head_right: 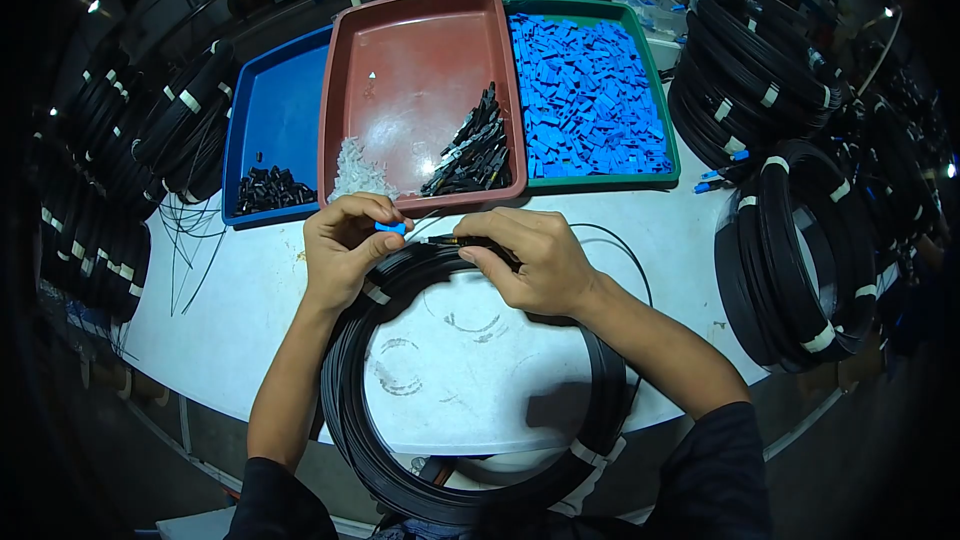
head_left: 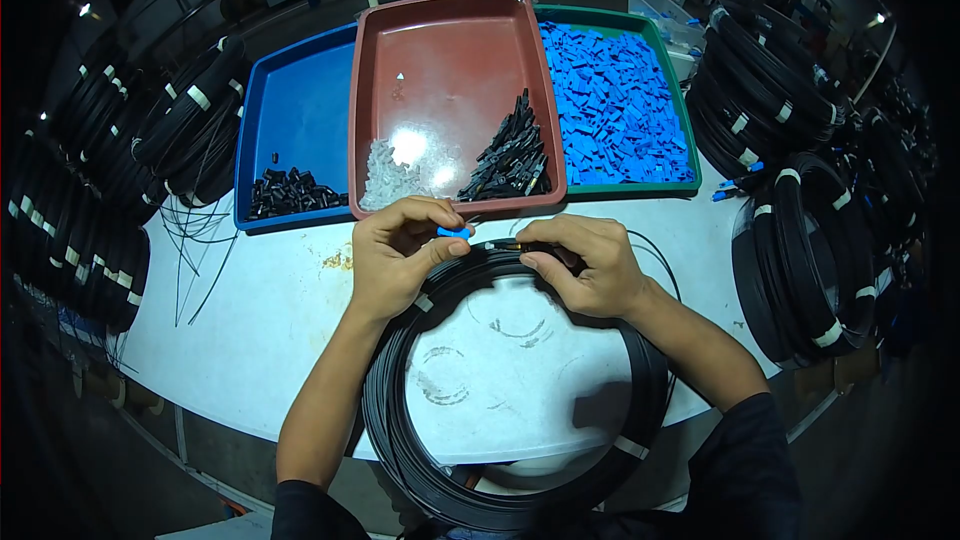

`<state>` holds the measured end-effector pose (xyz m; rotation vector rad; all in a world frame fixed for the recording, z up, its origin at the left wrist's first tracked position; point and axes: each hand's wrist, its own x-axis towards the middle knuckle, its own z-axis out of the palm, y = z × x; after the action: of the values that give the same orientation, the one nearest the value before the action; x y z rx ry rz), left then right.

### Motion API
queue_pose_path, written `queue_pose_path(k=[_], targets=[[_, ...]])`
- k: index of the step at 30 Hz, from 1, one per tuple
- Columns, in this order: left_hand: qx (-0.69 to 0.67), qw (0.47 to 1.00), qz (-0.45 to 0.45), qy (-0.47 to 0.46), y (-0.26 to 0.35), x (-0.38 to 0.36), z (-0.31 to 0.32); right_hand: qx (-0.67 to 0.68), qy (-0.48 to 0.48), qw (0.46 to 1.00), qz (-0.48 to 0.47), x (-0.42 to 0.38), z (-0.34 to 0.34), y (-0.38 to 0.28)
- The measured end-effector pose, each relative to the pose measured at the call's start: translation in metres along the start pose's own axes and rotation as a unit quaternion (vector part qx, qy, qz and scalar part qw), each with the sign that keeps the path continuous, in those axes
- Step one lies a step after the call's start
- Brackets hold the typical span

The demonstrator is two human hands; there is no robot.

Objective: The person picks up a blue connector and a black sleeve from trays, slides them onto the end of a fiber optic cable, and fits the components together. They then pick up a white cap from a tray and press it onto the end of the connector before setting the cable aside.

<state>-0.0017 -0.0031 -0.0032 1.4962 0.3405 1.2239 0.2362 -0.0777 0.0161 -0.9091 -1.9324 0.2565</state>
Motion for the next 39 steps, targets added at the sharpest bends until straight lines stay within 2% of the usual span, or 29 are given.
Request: queue_pose_path(k=[14,20,22,26,29,31,33,36,39], targets=[[0.107,0.994,-0.01,-0.023,0.007,-0.003,0.007,-0.031,0.018,0.998,-0.058,0.0,0.003,0.008],[0.211,0.975,0.035,-0.054,0.011,-0.002,0.007,-0.046,0.024,0.997,-0.062,0.0,0.002,0.008],[0.249,0.962,0.087,-0.065,0.011,-0.001,0.008,-0.051,0.025,0.997,-0.06,0.001,0.002,0.007],[0.247,0.964,0.076,-0.063,0.01,-0.002,0.009,-0.05,0.024,0.996,-0.065,0.001,0.003,0.009],[0.193,0.979,0.065,-0.03,0.011,-0.002,0.014,-0.061,0.017,0.996,-0.065,0.0,0.003,0.01],[0.243,0.963,0.107,-0.054,0.01,-0.002,0.013,-0.071,0.013,0.995,-0.064,0.0,0.002,0.009],[0.242,0.963,0.109,-0.051,0.011,-0.003,0.013,-0.074,0.03,0.997,-0.007,-0.002,0.002,0.006],[0.242,0.962,0.112,-0.051,0.011,-0.003,0.012,-0.121,0.033,0.992,-0.008,0.0,-0.001,0.004],[0.242,0.962,0.113,-0.052,0.012,-0.003,0.013,-0.104,0.018,0.994,0.009,-0.001,-0.002,0.004]])
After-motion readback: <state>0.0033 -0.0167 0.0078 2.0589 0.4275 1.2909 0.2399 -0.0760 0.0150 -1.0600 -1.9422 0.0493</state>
